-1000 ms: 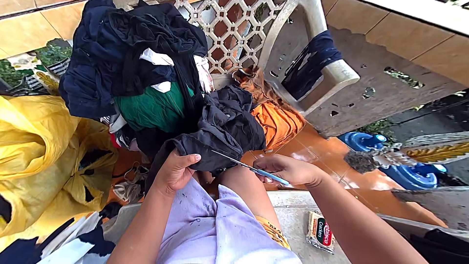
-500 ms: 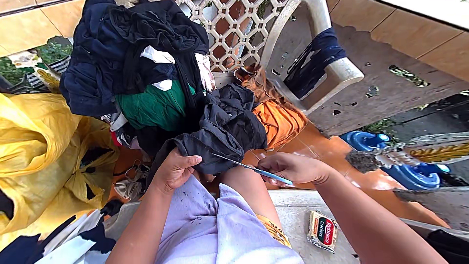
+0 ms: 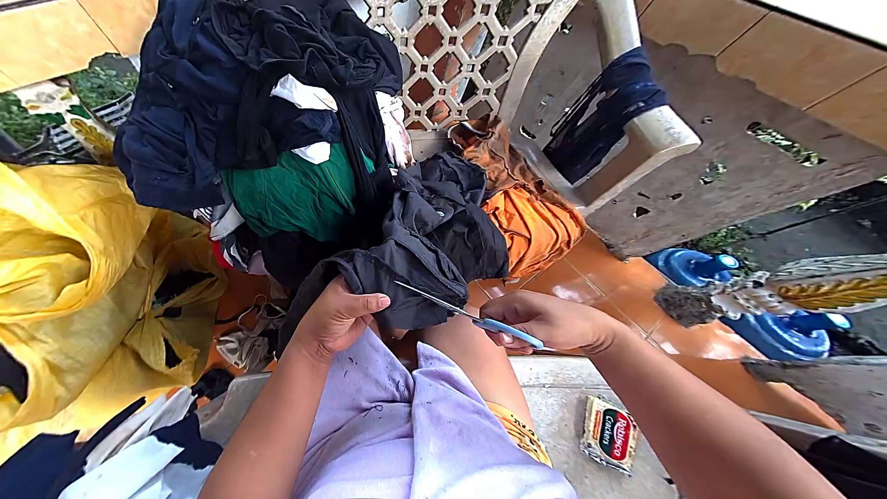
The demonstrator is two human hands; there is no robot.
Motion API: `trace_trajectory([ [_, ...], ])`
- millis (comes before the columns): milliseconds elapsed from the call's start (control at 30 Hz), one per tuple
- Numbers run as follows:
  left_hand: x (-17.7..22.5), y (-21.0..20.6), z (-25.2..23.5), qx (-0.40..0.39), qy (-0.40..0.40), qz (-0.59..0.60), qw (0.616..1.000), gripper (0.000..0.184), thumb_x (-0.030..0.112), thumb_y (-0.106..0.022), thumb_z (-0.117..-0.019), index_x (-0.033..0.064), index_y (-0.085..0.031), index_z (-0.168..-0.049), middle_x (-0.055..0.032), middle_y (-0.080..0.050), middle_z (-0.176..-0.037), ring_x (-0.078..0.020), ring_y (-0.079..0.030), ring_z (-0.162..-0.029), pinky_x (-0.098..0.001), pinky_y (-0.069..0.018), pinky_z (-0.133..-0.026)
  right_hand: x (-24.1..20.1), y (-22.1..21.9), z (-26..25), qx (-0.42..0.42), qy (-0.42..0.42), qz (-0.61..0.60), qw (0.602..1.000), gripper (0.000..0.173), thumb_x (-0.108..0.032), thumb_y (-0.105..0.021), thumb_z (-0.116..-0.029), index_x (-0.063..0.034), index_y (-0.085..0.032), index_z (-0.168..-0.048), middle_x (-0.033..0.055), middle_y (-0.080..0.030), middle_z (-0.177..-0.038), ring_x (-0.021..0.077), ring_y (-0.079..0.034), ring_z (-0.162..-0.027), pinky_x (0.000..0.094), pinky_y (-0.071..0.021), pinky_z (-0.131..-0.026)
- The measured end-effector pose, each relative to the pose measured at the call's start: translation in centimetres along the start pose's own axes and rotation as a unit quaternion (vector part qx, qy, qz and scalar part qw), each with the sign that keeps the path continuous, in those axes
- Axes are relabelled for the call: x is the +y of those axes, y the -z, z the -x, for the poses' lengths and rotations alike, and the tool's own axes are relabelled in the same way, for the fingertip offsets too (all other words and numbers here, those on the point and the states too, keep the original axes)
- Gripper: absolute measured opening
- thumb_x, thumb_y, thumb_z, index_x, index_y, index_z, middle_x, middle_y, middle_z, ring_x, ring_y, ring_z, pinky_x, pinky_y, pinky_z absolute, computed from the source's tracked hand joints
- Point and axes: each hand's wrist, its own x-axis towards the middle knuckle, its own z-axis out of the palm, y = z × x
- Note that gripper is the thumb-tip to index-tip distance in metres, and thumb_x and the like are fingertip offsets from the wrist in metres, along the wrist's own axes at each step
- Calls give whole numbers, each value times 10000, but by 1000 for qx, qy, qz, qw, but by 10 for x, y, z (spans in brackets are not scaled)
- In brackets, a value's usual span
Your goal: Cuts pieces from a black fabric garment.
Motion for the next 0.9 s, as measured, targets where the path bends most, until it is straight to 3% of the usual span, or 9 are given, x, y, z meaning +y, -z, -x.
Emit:
trace_trajectory([
  [200, -2, 1, 1, -8, 8, 2, 1000, 410, -52, -812, -718, 58, -642, -1074, -76, -752, -1007, -170, -734, -955, -357, -604, -895, 0, -2, 1, -6, -15, -25, 1000, 320, -479, -636, -951, -193, -622, -808, -156, -547, -620, -72, -512, -532, 109, -407, -492],
  [300, -5, 0, 2, -17, 21, -1, 1000, 405, -59, -802, -729, 56, -640, -1082, -72, -752, -1017, -169, -732, -963, -358, -600, -905, -1, -7, -2, -2, -38, -46, 998, 354, -552, -639, -921, -216, -609, -815, -159, -544, -630, -60, -509, -542, 126, -409, -508],
  [633, -12, -5, 1, -18, 27, 10, 999, 401, -78, -777, -744, 57, -630, -1093, -66, -751, -1027, -168, -730, -976, -359, -594, -919, 3, -21, -4, 28, -20, -69, 997, 371, -585, -627, -928, -229, -615, -826, -157, -563, -692, -60, -514, -577, 120, -416, -526],
  [900, -15, -5, 1, -15, 28, 10, 999, 410, -79, -770, -746, 55, -620, -1104, -67, -750, -1031, -166, -729, -980, -358, -594, -918, 9, -23, -1, 22, 13, -86, 996, 289, -471, -623, -980, -213, -627, -850, -160, -547, -661, -64, -504, -557, 114, -408, -509],
])
